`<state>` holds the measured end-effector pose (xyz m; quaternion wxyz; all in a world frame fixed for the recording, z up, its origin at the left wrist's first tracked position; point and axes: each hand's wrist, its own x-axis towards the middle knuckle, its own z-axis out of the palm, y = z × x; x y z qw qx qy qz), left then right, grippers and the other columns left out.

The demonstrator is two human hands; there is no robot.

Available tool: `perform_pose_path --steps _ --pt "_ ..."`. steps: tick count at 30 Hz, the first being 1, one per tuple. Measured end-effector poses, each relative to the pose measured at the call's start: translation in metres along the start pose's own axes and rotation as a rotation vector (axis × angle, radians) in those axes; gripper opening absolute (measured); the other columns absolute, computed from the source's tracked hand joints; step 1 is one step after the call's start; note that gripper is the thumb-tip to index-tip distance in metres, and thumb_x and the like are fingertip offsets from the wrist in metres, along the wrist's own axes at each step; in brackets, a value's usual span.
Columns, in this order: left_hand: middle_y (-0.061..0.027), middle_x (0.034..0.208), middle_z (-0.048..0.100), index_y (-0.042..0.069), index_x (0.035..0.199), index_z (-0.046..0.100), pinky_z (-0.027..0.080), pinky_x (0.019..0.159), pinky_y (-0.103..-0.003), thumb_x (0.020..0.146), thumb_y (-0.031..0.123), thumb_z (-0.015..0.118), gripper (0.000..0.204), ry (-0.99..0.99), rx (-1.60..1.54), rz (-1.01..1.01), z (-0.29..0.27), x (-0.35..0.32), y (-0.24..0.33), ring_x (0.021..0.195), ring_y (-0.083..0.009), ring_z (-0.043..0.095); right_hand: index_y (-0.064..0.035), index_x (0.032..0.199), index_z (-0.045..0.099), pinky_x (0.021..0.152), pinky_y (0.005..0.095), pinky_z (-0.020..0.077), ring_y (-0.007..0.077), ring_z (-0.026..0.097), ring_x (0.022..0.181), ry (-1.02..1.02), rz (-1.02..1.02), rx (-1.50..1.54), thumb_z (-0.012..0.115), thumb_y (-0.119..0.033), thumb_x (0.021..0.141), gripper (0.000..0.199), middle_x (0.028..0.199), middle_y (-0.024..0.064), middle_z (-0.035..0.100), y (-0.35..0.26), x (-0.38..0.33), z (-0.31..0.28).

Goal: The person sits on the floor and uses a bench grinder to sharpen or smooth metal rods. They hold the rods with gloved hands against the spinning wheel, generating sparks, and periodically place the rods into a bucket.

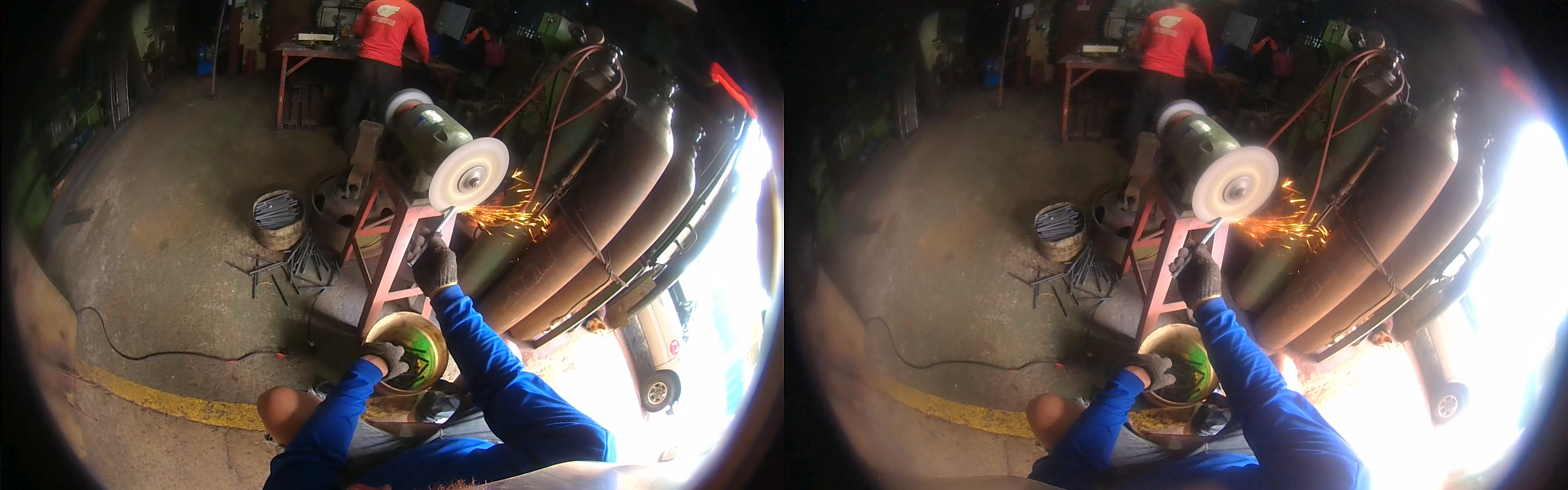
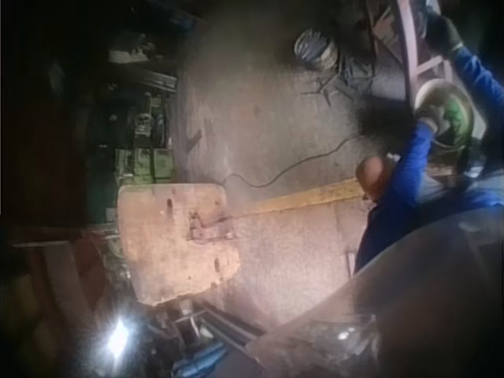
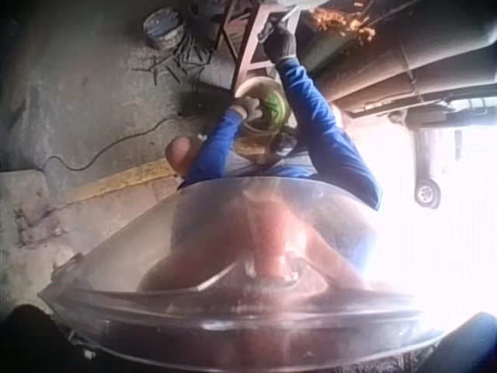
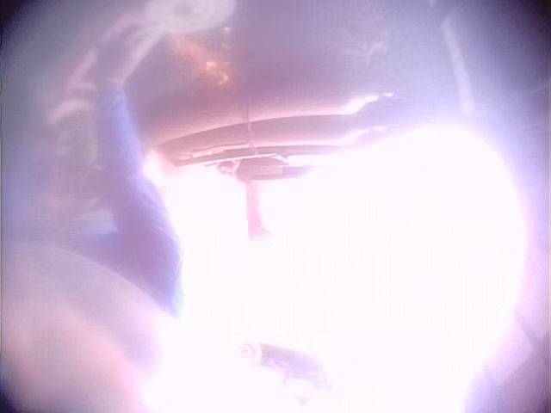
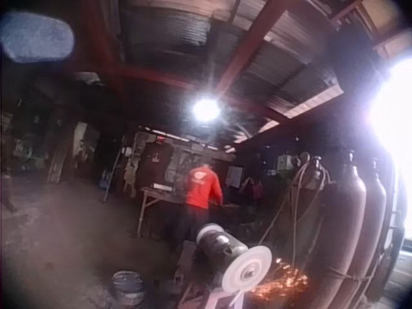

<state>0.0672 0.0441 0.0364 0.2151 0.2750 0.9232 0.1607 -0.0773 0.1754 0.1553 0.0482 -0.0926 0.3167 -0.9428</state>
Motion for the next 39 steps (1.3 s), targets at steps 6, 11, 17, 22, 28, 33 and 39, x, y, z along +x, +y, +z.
perform_pose_path --steps 6,11,17,22,28,33,39 --pt "-0.0202 0.114 0.063 0.009 0.114 0.062 0.044 0.095 -0.049 0.081 0.048 0.054 0.052 -0.017 -0.001 0.009 -0.004 0.005 0.005 0.108 -0.0365 0.059 -0.0038 0.114 0.052 0.069 0.0304 0.0485 0.0154 0.060 0.081 0.063 -0.339 -1.235 0.049 -0.025 0.094 0.029 0.090 0.0026 0.061 -0.006 0.008 -0.025" --pt "-0.0205 0.114 0.063 0.010 0.114 0.062 0.044 0.095 -0.049 0.081 0.049 0.054 0.052 -0.014 -0.015 -0.004 -0.009 -0.001 0.005 0.109 -0.0366 0.059 -0.0020 0.108 0.055 0.065 0.0333 0.0504 0.0185 0.063 0.074 0.181 -0.585 -1.696 0.050 -0.021 0.092 0.025 0.083 0.0045 0.064 -0.007 -0.008 0.019" --pt "-0.0201 0.113 0.063 0.010 0.113 0.062 0.044 0.094 -0.049 0.081 0.049 0.054 0.051 0.005 -0.004 0.008 0.003 0.008 0.000 0.108 -0.0366 0.060 -0.0010 0.110 0.054 0.067 0.0327 0.0496 0.0172 0.059 0.071 -0.052 -0.122 -0.276 0.043 -0.023 0.099 0.027 0.079 0.0042 0.059 -0.002 0.003 -0.003" --pt "-0.0211 0.114 0.062 0.008 0.115 0.060 0.044 0.095 -0.048 0.083 0.049 0.054 0.052 -0.028 0.008 0.007 -0.003 0.003 0.004 0.110 -0.0369 0.058 -0.0053 0.107 0.054 0.069 0.0402 0.0495 0.0244 0.058 0.071 0.059 -0.016 -0.030 0.058 -0.023 0.090 0.025 0.079 0.0072 0.059 -0.003 0.003 0.000" --pt "-0.0217 0.115 0.062 0.008 0.117 0.059 0.044 0.095 -0.048 0.084 0.049 0.054 0.053 -0.025 0.016 0.020 0.001 0.005 0.002 0.110 -0.0376 0.058 -0.0065 0.104 0.055 0.069 0.0406 0.0492 0.0240 0.057 0.072 0.107 0.007 -0.041 0.057 -0.022 0.091 0.020 0.079 0.0068 0.057 -0.003 0.004 0.005" --pt "-0.0219 0.113 0.062 0.007 0.115 0.060 0.044 0.094 -0.048 0.083 0.049 0.055 0.053 -0.011 -0.004 0.033 0.003 0.007 0.000 0.109 -0.0378 0.058 -0.0076 0.102 0.056 0.069 0.0391 0.0490 0.0223 0.056 0.072 0.137 0.001 -0.081 0.055 -0.021 0.092 0.017 0.080 0.0061 0.056 -0.003 0.005 0.003" --pt "-0.0204 0.113 0.064 0.008 0.112 0.063 0.044 0.095 -0.048 0.081 0.049 0.053 0.053 0.002 -0.009 0.016 0.000 0.006 0.001 0.107 -0.0365 0.060 -0.0070 0.108 0.054 0.067 0.0343 0.0489 0.0199 0.057 0.076 0.011 -0.154 -0.365 0.053 -0.018 0.093 0.019 0.087 0.0054 0.058 -0.003 0.015 -0.042"
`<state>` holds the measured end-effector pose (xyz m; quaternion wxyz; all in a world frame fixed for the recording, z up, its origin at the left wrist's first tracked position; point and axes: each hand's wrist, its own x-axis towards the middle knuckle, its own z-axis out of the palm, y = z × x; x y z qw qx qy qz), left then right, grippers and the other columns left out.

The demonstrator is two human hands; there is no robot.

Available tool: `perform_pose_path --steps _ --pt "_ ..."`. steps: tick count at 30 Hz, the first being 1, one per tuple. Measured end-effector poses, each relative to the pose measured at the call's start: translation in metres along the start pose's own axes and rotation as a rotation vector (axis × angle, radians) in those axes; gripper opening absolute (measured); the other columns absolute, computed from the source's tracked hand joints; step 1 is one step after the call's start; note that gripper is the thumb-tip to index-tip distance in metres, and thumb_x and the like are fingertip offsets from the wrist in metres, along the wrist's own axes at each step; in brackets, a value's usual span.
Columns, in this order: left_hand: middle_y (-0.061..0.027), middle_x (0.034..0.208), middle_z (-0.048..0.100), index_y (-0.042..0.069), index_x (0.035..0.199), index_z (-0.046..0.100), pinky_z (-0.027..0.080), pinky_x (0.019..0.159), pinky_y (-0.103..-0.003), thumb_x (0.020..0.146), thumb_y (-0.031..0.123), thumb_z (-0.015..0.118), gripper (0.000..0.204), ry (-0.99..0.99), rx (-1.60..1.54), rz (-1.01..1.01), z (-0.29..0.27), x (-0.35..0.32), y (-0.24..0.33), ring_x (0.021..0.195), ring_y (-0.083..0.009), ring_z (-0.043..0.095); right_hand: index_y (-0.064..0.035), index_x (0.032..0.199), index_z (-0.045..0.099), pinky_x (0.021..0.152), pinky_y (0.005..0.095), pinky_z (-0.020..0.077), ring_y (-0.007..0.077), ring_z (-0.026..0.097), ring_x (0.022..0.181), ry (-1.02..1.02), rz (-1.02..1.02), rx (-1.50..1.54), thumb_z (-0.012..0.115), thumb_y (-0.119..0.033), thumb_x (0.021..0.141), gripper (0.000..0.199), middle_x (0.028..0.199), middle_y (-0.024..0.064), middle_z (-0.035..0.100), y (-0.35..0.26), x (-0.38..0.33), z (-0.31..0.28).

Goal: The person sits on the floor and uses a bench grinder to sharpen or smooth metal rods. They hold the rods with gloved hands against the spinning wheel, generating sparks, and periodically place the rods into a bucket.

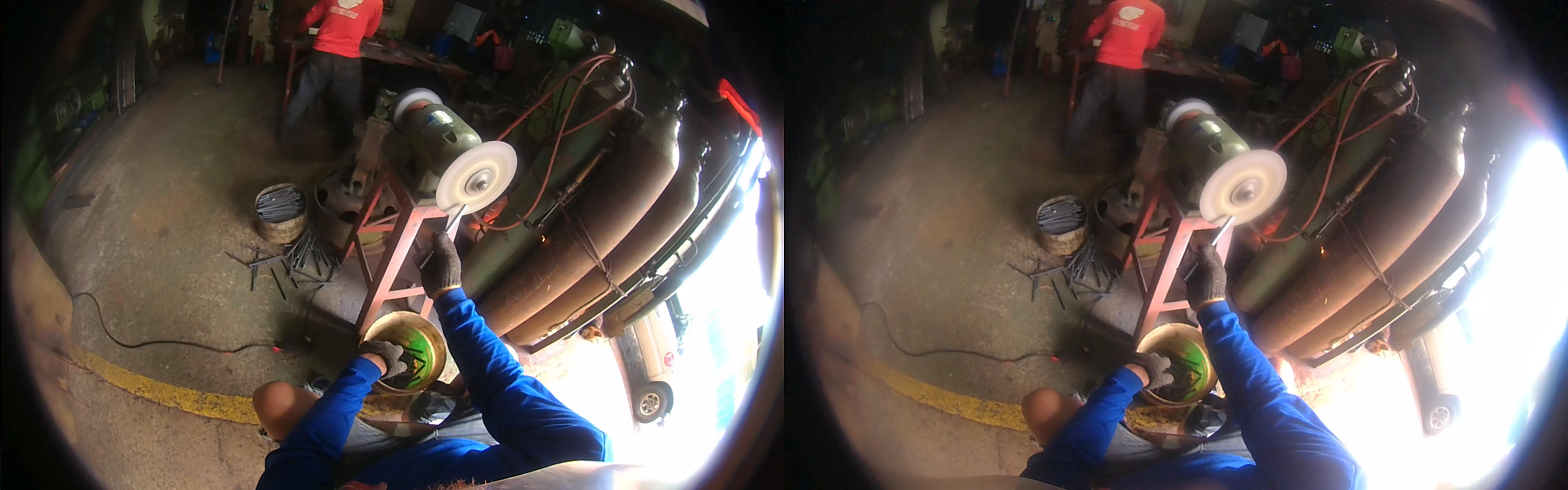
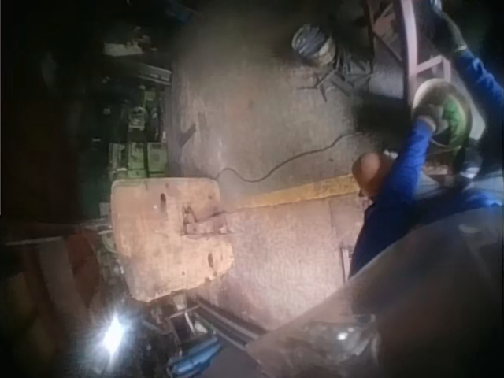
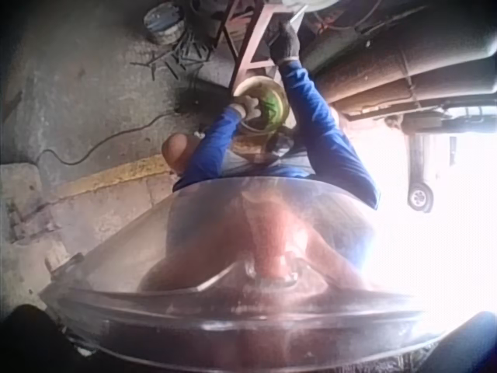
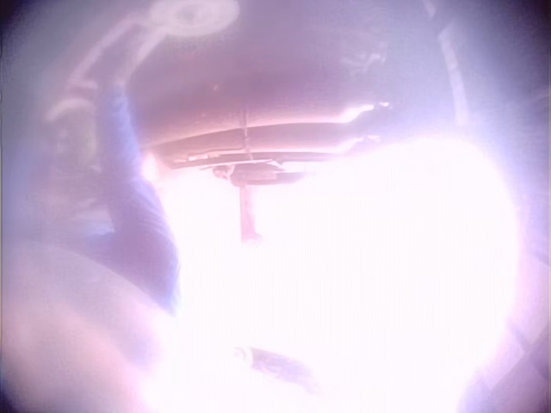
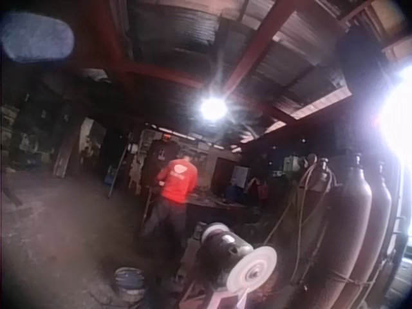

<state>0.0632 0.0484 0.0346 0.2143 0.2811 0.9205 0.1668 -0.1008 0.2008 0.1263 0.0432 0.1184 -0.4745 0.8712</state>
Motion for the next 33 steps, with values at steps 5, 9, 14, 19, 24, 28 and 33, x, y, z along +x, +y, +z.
perform_pose_path --steps 5,9,14,19,24,28,33 --pt "-0.0204 0.114 0.063 0.009 0.113 0.063 0.043 0.096 -0.048 0.081 0.049 0.053 0.052 0.001 -0.013 -0.020 0.001 -0.004 -0.005 0.108 -0.0363 0.059 -0.0075 0.099 0.055 0.063 0.0348 0.0494 0.0226 0.060 0.069 0.120 -0.369 -0.808 0.057 -0.018 0.085 0.017 0.076 0.0053 0.059 -0.019 -0.020 0.035" --pt "-0.0203 0.114 0.063 0.009 0.113 0.063 0.043 0.096 -0.048 0.081 0.049 0.054 0.052 0.020 -0.008 -0.024 0.012 0.002 -0.009 0.109 -0.0359 0.059 -0.0063 0.098 0.057 0.064 0.0378 0.0504 0.0307 0.063 0.070 0.153 -0.508 -1.514 0.058 -0.020 0.080 0.023 0.073 0.0104 0.062 -0.050 -0.044 0.089" --pt "-0.0202 0.115 0.063 0.010 0.114 0.063 0.044 0.096 -0.048 0.080 0.048 0.055 0.052 -0.027 -0.019 -0.024 -0.001 0.001 -0.001 0.109 -0.0359 0.059 -0.0056 0.104 0.057 0.066 0.0357 0.0510 0.0299 0.063 0.079 -0.036 -0.513 -1.602 0.056 -0.019 0.081 0.026 0.087 0.0109 0.064 -0.032 -0.024 0.057" --pt "-0.0203 0.116 0.062 0.011 0.115 0.063 0.044 0.095 -0.049 0.080 0.048 0.054 0.052 -0.029 -0.008 -0.033 0.000 0.000 0.001 0.109 -0.0363 0.059 -0.0050 0.108 0.055 0.071 0.0300 0.0498 0.0198 0.061 0.086 -0.074 -0.392 -1.400 0.054 -0.019 0.085 0.027 0.092 0.0037 0.062 -0.014 -0.013 0.021" --pt "-0.0202 0.115 0.063 0.012 0.115 0.063 0.044 0.095 -0.049 0.081 0.049 0.053 0.052 -0.027 0.006 -0.005 -0.002 0.008 0.007 0.108 -0.0361 0.060 -0.0075 0.110 0.054 0.076 0.0310 0.0465 0.0149 0.058 0.084 -0.120 0.012 -0.116 0.054 -0.018 0.089 0.024 0.091 0.0004 0.060 -0.017 -0.004 -0.004" --pt "-0.0197 0.114 0.063 0.011 0.114 0.064 0.044 0.095 -0.048 0.081 0.049 0.053 0.051 -0.036 -0.004 -0.038 0.002 0.000 0.000 0.108 -0.0358 0.060 -0.0104 0.109 0.056 0.079 0.0352 0.0441 0.0165 0.056 0.082 -0.033 0.256 0.414 0.056 -0.020 0.092 0.020 0.090 0.0012 0.060 -0.023 -0.013 0.028" --pt "-0.0191 0.113 0.064 0.011 0.111 0.065 0.045 0.095 -0.047 0.080 0.048 0.055 0.050 0.012 -0.001 -0.020 0.002 0.001 0.002 0.107 -0.0354 0.060 -0.0087 0.115 0.051 0.084 0.0430 0.0444 0.0216 0.056 0.085 -0.083 0.239 0.398 0.048 -0.029 0.097 0.027 0.093 0.0042 0.056 -0.023 -0.014 0.027"
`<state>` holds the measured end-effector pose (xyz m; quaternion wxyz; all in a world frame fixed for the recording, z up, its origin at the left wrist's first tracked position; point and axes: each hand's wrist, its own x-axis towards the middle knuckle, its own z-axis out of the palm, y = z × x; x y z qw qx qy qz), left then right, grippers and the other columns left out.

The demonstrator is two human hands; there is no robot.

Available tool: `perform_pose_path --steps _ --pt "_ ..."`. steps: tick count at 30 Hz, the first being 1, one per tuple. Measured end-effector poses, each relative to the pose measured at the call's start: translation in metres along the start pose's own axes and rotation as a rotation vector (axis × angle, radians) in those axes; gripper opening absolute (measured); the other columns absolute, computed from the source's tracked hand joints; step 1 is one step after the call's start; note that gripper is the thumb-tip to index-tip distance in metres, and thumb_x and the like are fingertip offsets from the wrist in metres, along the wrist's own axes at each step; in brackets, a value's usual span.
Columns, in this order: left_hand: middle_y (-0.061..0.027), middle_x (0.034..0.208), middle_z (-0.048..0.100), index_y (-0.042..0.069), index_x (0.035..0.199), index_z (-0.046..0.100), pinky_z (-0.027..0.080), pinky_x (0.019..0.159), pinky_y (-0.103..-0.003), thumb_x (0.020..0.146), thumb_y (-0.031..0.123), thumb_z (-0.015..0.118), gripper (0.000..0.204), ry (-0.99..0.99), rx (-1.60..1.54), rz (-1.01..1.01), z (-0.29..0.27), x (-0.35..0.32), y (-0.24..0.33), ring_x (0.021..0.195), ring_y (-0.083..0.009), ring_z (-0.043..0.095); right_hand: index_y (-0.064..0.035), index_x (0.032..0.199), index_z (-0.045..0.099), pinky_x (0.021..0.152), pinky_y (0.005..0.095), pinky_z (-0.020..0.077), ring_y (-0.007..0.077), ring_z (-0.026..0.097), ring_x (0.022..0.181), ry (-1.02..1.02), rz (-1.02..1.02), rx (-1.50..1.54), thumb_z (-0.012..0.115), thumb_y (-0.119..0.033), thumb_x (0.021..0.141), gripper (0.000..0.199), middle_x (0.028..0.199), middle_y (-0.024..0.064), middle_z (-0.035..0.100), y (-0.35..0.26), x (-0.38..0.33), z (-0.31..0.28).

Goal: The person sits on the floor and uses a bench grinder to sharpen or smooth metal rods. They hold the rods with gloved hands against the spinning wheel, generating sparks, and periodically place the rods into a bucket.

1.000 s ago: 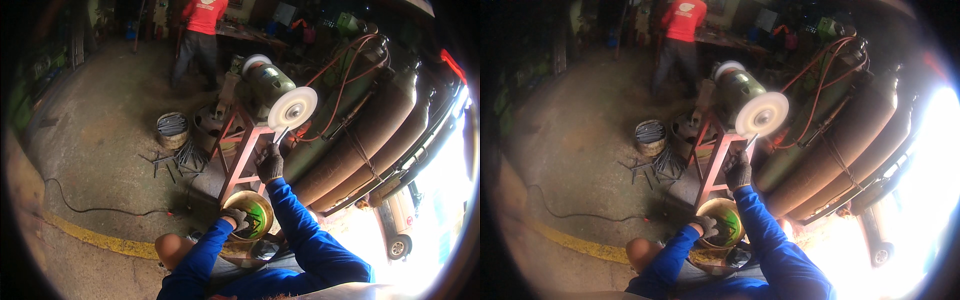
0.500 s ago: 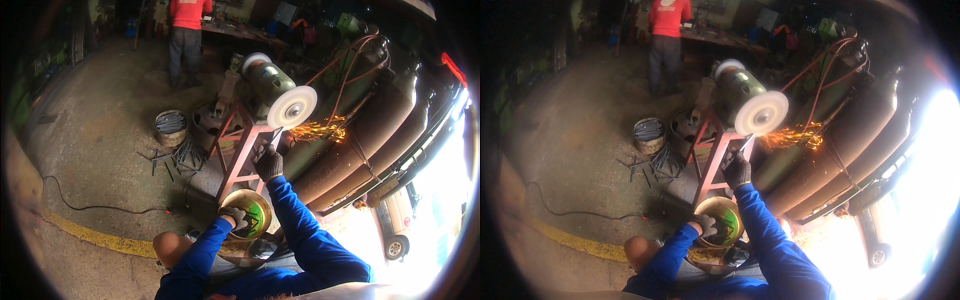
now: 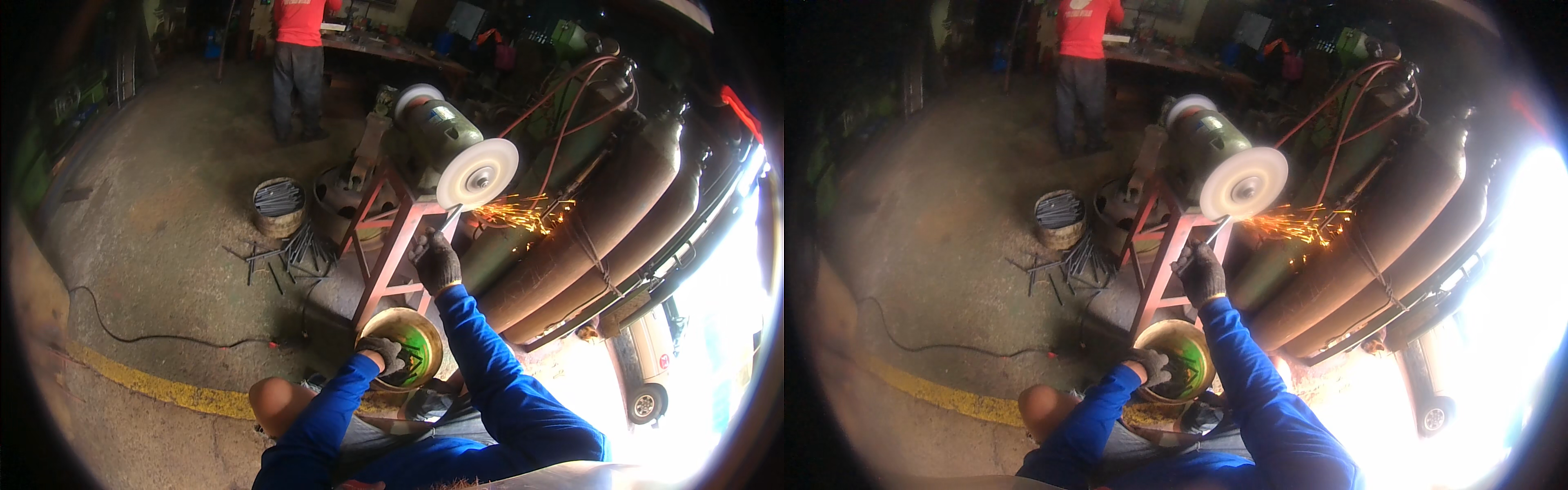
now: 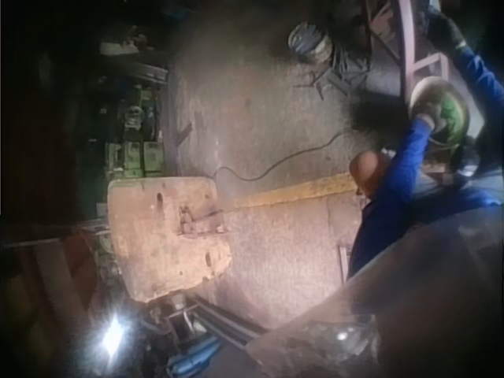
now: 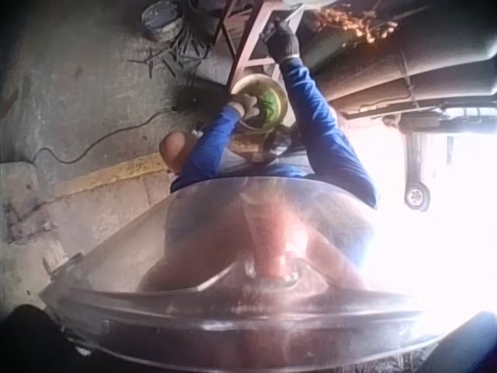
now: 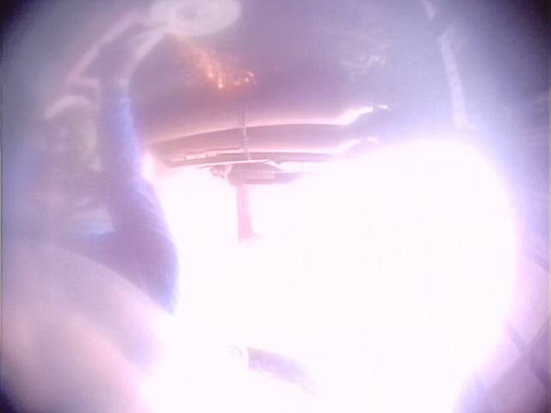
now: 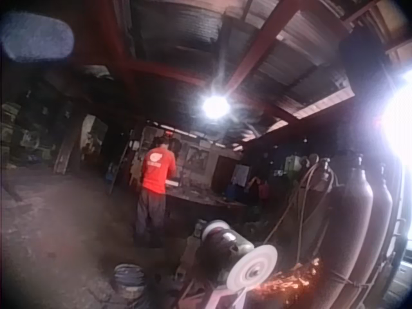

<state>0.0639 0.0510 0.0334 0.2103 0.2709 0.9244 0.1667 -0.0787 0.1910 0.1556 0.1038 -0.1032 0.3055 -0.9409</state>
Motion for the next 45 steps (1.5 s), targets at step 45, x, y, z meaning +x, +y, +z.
perform_pose_path --steps 45 --pt "-0.0200 0.111 0.064 0.011 0.112 0.064 0.045 0.093 -0.050 0.080 0.048 0.054 0.050 -0.006 0.006 0.028 0.015 0.011 -0.008 0.105 -0.0369 0.060 -0.0125 0.114 0.055 0.052 0.0265 0.0410 0.0118 0.052 0.061 0.219 0.014 -0.070 0.057 -0.027 0.093 0.026 0.075 0.0013 0.055 -0.002 -0.005 0.001"
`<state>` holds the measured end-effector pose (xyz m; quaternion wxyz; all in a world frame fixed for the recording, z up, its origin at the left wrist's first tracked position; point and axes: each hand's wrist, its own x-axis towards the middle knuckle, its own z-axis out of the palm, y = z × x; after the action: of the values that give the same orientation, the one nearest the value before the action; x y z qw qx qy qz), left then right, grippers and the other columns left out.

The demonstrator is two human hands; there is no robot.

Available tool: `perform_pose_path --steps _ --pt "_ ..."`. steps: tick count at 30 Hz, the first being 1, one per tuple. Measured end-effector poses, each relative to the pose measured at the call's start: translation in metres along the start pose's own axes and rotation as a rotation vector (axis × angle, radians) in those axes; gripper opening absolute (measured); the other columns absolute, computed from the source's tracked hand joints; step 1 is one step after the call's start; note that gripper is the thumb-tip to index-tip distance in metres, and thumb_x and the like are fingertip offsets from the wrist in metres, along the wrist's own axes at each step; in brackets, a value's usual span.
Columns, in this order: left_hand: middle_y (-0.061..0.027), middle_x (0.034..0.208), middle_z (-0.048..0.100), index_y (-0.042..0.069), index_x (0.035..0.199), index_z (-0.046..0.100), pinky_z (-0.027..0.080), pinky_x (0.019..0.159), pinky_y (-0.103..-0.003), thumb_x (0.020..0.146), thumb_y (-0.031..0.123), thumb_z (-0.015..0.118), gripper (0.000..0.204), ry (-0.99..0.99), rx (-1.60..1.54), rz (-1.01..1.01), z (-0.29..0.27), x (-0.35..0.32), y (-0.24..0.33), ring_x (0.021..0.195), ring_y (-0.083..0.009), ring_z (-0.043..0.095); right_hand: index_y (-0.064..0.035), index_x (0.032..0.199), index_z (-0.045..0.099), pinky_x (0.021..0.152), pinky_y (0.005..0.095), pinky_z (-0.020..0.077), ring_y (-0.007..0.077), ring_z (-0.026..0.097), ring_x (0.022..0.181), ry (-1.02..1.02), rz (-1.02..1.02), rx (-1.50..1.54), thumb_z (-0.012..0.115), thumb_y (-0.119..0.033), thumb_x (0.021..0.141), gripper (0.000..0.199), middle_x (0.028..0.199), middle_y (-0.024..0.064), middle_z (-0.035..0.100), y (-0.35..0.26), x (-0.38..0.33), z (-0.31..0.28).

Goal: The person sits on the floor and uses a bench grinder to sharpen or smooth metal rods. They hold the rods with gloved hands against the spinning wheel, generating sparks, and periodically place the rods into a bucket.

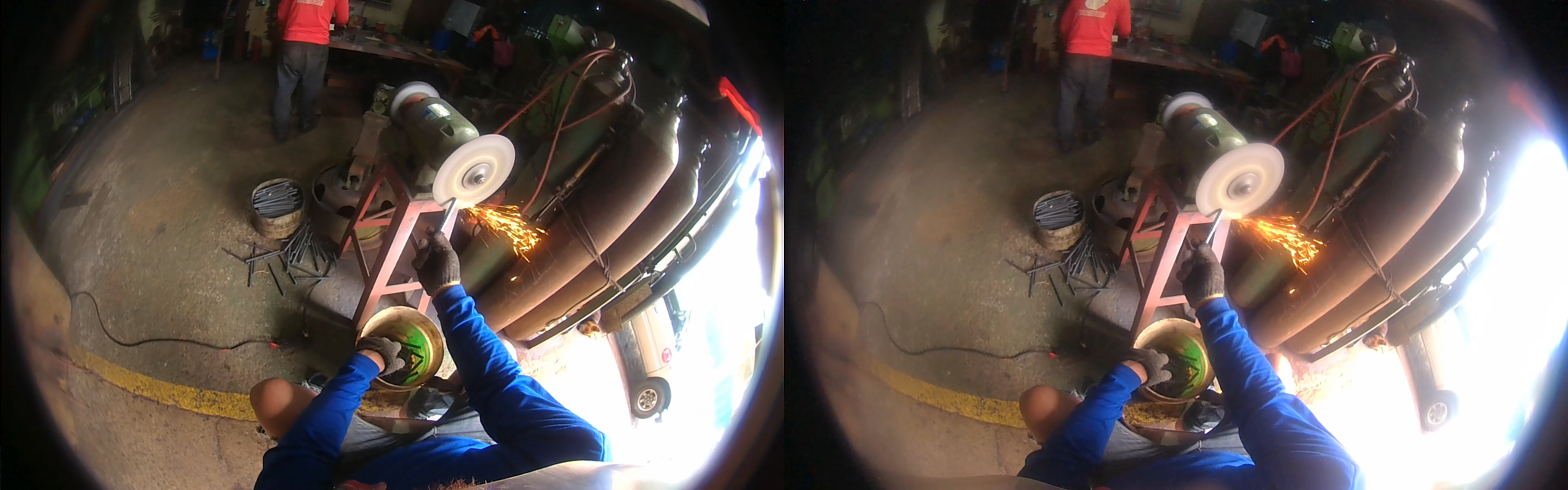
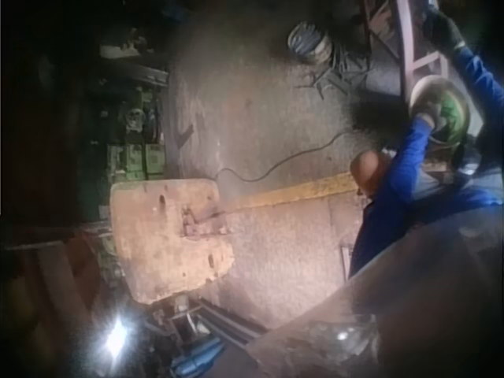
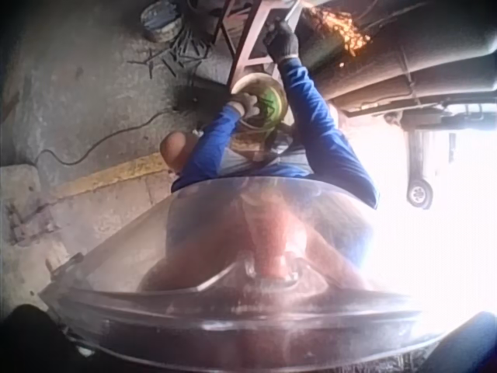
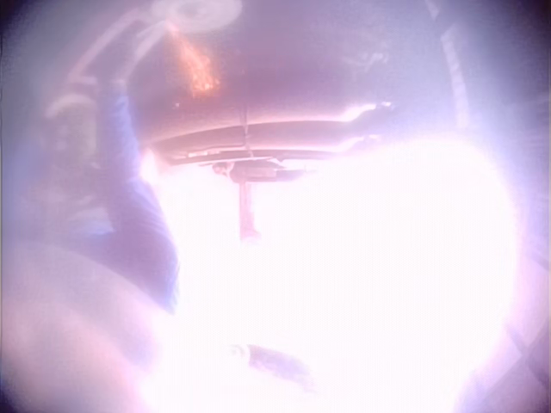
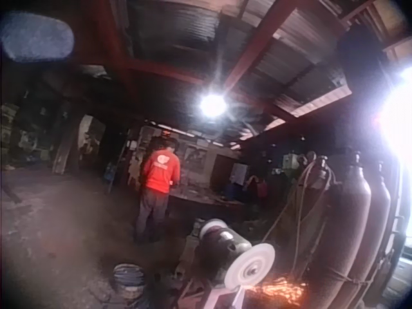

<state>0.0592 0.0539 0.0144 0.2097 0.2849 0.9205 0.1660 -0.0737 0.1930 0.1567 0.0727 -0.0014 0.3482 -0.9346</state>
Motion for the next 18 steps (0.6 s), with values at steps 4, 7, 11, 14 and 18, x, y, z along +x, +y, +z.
perform_pose_path --steps 4,7,11,14,18 --pt "-0.0195 0.113 0.064 0.011 0.113 0.063 0.045 0.093 -0.050 0.081 0.048 0.054 0.050 -0.018 0.003 -0.030 -0.009 -0.010 0.004 0.107 -0.0367 0.060 -0.0079 0.118 0.053 0.057 0.0263 0.0428 0.0117 0.051 0.063 -0.020 -0.150 -0.242 0.055 -0.027 0.094 0.030 0.079 0.0015 0.053 0.005 -0.005 0.001" --pt "-0.0187 0.114 0.063 0.011 0.114 0.063 0.044 0.094 -0.050 0.081 0.048 0.054 0.050 -0.019 -0.012 -0.039 -0.011 -0.012 0.004 0.108 -0.0366 0.059 -0.0035 0.120 0.052 0.062 0.0252 0.0431 0.0116 0.049 0.067 -0.015 -0.381 -0.565 0.053 -0.027 0.096 0.034 0.079 0.0010 0.050 0.008 -0.011 0.005" --pt "-0.0181 0.116 0.063 0.012 0.115 0.062 0.044 0.095 -0.049 0.081 0.049 0.055 0.051 -0.029 -0.013 -0.033 -0.013 -0.009 0.004 0.109 -0.0361 0.059 -0.0013 0.120 0.051 0.065 0.0246 0.0425 0.0118 0.048 0.069 -0.018 -0.563 -0.900 0.051 -0.026 0.097 0.034 0.079 0.0002 0.049 0.006 -0.013 0.008" --pt "-0.0179 0.116 0.063 0.012 0.115 0.062 0.044 0.095 -0.049 0.081 0.049 0.056 0.051 -0.018 -0.021 -0.048 -0.016 -0.020 0.005 0.110 -0.0358 0.059 -0.0011 0.118 0.052 0.065 0.0252 0.0426 0.0122 0.049 0.070 -0.038 -0.501 -0.851 0.048 -0.025 0.098 0.032 0.079 0.0004 0.049 0.010 -0.021 0.025" --pt "-0.0182 0.116 0.062 0.012 0.115 0.062 0.045 0.094 -0.048 0.081 0.049 0.055 0.051 -0.028 0.004 -0.013 -0.013 -0.005 0.008 0.109 -0.0358 0.059 -0.0049 0.108 0.054 0.066 0.0262 0.0438 0.0129 0.051 0.070 -0.114 -0.558 -1.003 0.051 -0.023 0.097 0.021 0.081 0.0013 0.052 -0.002 -0.008 -0.012"
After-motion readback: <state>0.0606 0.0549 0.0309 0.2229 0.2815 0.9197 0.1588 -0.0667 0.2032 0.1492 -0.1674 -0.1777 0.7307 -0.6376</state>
